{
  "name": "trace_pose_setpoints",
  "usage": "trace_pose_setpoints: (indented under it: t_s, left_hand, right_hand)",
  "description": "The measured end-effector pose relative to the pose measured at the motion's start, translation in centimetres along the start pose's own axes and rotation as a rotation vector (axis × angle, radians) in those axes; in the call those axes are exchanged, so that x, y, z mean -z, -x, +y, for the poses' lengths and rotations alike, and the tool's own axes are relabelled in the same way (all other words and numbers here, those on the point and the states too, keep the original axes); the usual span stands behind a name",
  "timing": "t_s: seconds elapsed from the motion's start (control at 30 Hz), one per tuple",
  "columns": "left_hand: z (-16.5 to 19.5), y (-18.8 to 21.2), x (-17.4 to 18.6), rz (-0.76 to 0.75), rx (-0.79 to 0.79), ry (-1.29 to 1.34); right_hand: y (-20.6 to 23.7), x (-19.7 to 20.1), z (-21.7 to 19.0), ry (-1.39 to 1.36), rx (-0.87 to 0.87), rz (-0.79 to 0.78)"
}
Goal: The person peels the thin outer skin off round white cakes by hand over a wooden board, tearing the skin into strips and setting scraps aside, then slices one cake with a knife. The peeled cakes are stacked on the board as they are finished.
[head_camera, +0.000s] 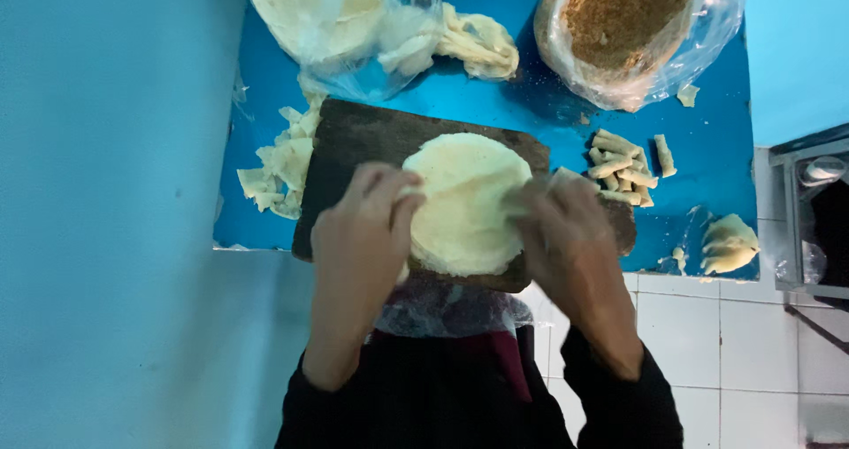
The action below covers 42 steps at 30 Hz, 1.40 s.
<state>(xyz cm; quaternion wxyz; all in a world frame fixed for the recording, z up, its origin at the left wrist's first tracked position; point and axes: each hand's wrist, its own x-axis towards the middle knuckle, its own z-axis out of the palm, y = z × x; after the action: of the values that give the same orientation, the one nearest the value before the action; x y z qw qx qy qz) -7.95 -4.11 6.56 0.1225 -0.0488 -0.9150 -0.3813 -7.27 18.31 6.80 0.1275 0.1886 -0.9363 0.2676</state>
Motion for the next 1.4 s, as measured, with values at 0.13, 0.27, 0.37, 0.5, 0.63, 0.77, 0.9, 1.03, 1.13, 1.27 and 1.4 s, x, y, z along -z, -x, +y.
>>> trace_pose_setpoints:
  t_s: [0.13,0.27,0.37,0.5,0.63,0.77,0.9,1.03,1.13,1.27,1.4]
  left_hand:
    - [1.2,2.9,1.1,-0.245,0.008,-0.032]
    - [1.3,3.4,0.2,-0.304,-0.031,-0.070]
    - [0.9,3.6,-0.2,-0.266,-0.067,-0.080]
    - [0.5,3.9,-0.5,-0.282,-0.084,-0.078]
    - [0.4,3.8,-0.4,-0.302,-0.070,-0.085]
    - [0.8,3.9,0.0,-0.278,-0.077,-0.048]
    - [1.6,3.9,-0.8,-0.265,-0.153,-0.034]
    - [1.6,3.9,-2.1,-0.259,-0.197,-0.079]
    - [1.4,4.0,-2.5,-0.273,-0.224,-0.071]
    - [1.2,4.1,-2.5,-0.303,-0.217,-0.068]
    - [1.3,3.9,-2.5,-0.338,-0.217,-0.059]
  right_hand:
    - [2.1,-0.1,-0.4,-0.110,0.031,-0.189]
    - [2.5,-0.6,-0.4,-0.147,-0.031,-0.163]
    - [2.4,-0.6,-0.3,-0.128,-0.025,-0.160]
    - [2.7,-0.6,-0.4,-0.121,-0.027,-0.163]
    - [2.7,-0.3,-0.4,-0.147,-0.068,-0.191]
    - [0.8,-0.1,0.7,-0.140,-0.284,-0.052]
    - [-2.3,-1.4,2.1,-0.034,-0.092,0.128]
    - [-3.0,-2.2,2.6,-0.122,-0.102,0.106]
    - [-2.7,-2.2,2.6,-0.267,-0.224,0.065]
    - [-3.0,-2.1,2.8,-0.320,-0.363,-0.010]
    - [-3.1,-2.0,2.5,-0.125,-0.167,0.055]
